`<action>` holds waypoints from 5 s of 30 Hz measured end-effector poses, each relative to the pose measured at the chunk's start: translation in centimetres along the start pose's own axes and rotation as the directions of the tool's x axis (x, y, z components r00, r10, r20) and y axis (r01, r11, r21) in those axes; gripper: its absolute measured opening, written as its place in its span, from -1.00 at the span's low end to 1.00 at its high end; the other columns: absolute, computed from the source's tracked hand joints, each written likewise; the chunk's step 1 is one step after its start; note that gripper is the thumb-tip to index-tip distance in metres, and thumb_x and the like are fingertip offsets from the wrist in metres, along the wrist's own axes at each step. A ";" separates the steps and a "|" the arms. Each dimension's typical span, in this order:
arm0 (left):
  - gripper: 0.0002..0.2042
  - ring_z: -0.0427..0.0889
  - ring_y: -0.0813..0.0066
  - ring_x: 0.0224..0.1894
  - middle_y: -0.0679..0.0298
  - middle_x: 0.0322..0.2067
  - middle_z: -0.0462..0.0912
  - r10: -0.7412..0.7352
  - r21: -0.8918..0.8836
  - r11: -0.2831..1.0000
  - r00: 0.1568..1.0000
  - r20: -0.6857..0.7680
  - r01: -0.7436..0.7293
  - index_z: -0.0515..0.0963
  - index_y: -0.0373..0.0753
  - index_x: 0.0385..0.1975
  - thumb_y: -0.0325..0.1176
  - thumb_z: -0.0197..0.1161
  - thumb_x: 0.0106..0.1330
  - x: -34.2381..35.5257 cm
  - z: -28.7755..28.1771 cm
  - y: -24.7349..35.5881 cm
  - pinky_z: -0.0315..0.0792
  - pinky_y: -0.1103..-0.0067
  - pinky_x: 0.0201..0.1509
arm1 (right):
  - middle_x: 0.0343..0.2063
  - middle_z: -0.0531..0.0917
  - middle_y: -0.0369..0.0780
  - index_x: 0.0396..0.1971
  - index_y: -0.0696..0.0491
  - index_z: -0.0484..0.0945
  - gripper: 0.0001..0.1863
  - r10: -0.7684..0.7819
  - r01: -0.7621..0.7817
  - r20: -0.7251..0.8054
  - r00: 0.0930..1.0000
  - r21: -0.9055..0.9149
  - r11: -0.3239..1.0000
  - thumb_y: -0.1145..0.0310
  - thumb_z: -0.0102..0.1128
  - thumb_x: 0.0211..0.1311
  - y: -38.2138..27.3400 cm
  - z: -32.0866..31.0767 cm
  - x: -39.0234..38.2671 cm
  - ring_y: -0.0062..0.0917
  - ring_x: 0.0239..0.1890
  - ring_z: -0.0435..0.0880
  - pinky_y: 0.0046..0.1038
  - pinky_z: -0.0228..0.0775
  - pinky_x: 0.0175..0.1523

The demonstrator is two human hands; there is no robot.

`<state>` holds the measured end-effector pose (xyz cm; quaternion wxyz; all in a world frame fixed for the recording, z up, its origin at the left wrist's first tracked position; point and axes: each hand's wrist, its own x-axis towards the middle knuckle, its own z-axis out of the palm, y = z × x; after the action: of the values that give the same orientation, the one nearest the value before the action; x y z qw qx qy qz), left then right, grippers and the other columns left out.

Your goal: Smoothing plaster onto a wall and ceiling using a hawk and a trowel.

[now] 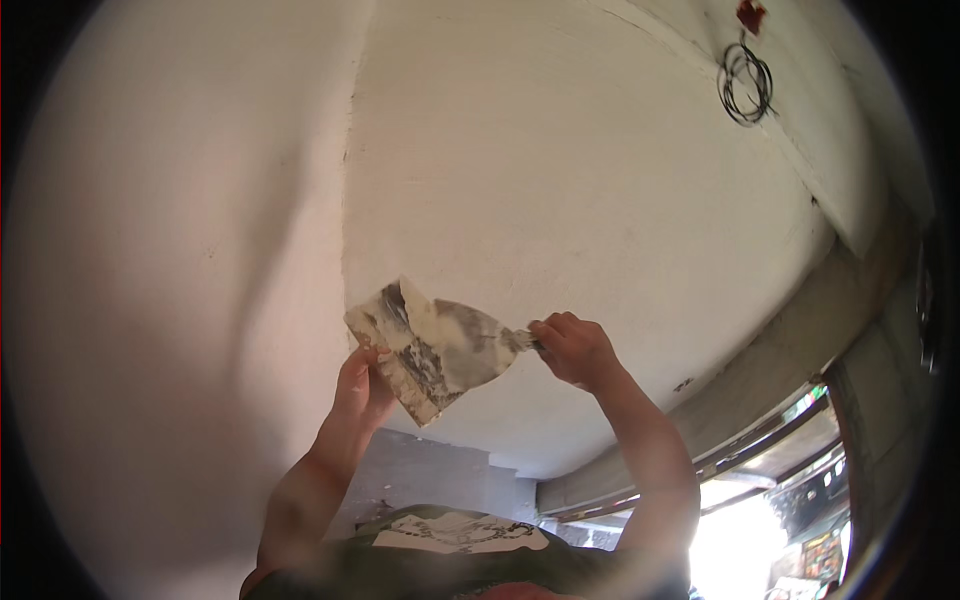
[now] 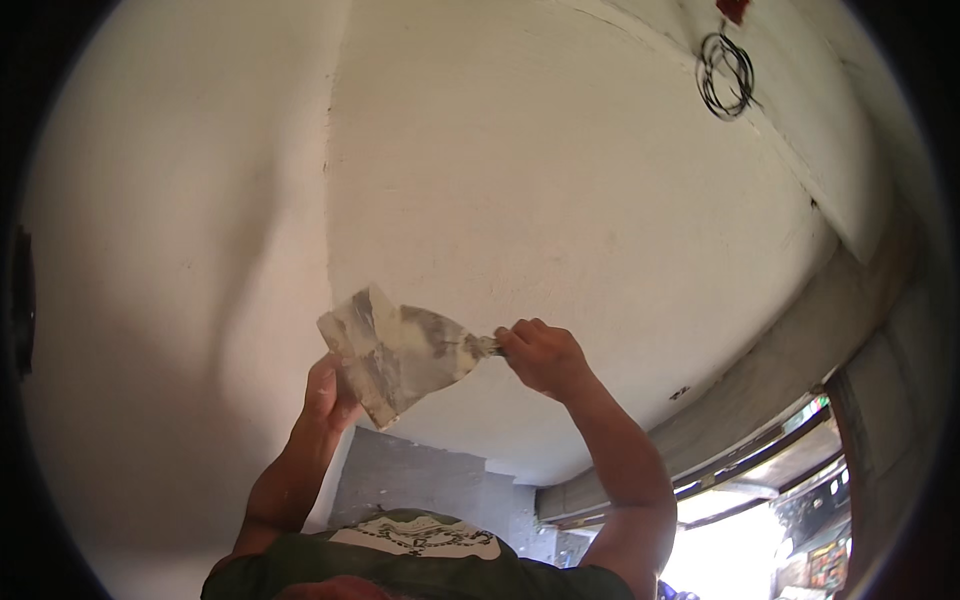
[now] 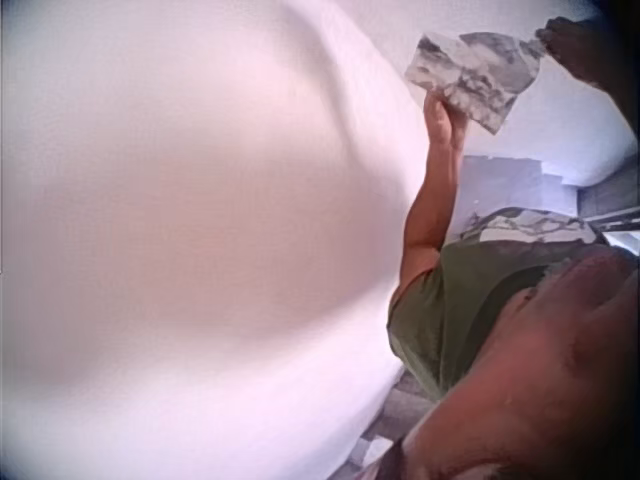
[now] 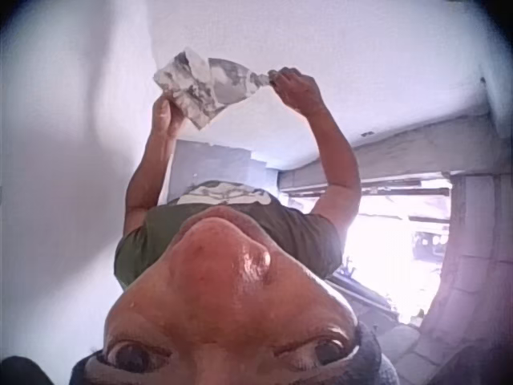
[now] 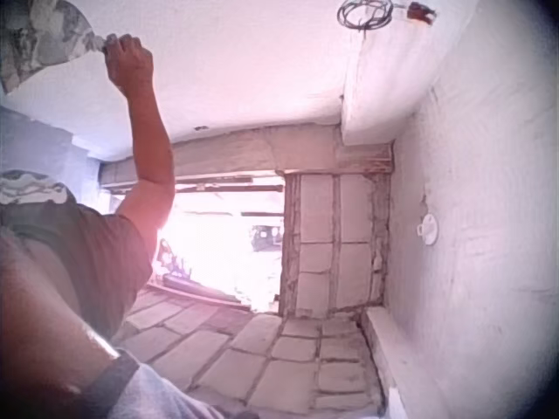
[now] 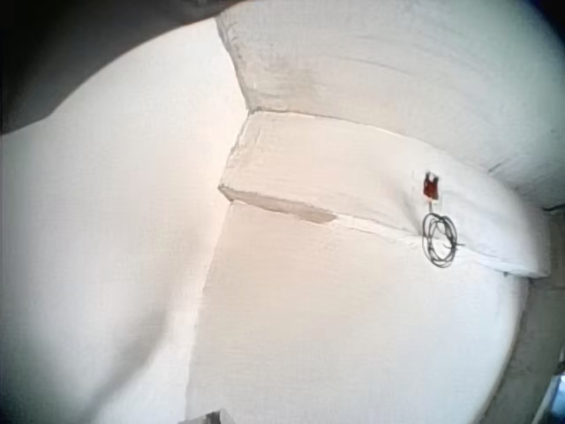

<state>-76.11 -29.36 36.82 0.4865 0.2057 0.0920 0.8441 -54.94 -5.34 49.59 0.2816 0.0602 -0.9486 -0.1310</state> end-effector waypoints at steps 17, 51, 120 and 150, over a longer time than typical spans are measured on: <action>-0.76 0.65 0.32 -0.07 0.14 -0.13 0.64 0.552 0.189 0.789 0.810 0.201 -0.585 0.54 -0.24 -0.13 -0.60 -0.02 0.31 37.4 32.8 10.8 0.61 0.36 -0.03 | -0.21 0.62 0.10 -0.07 0.11 0.45 -0.61 0.978 -0.983 0.204 0.049 0.186 0.010 0.17 0.17 0.23 -15.1 11.0 -39.9 0.14 -0.12 0.56 0.02 0.38 -0.05; -0.60 0.54 0.59 -0.13 0.26 -0.13 0.56 0.511 0.659 0.336 0.718 0.472 -0.673 0.37 -0.27 0.04 -0.61 0.25 0.20 10.4 16.1 8.2 0.38 0.67 -0.07 | -0.46 0.60 -0.22 0.05 0.21 0.42 -0.67 0.772 -0.221 0.325 0.546 0.945 -0.242 0.31 -0.12 0.47 -5.6 2.2 -9.9 -0.68 -0.60 0.46 -0.63 0.25 -0.61; -0.51 0.57 0.37 -0.02 0.13 -0.07 0.55 0.339 0.843 0.527 0.883 -0.324 0.107 0.30 -0.37 0.11 -0.59 0.25 0.15 -15.2 -7.6 -2.0 0.42 0.46 0.12 | -0.51 0.50 -0.14 -0.27 0.19 0.39 -0.85 0.638 0.120 0.067 0.767 0.962 -0.246 0.40 0.03 0.32 0.6 -7.2 35.5 -0.45 -0.57 0.48 -0.35 0.39 -0.55; -0.64 0.57 0.31 0.03 0.19 0.01 0.55 0.155 0.212 0.974 0.908 -0.389 -0.075 0.36 -0.25 0.16 -0.34 0.11 0.40 -1.2 -6.3 -5.2 0.51 0.30 0.11 | -0.51 0.51 -0.14 -0.18 0.27 0.41 -0.75 0.480 0.231 0.065 0.875 0.815 -0.532 0.37 -0.07 0.35 5.2 -3.3 27.8 -0.48 -0.55 0.49 -0.43 0.35 -0.56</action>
<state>-74.29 -27.46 28.99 0.3842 0.0786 0.2589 0.8827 -76.56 -6.29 68.14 0.2853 0.1617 -0.4791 0.8142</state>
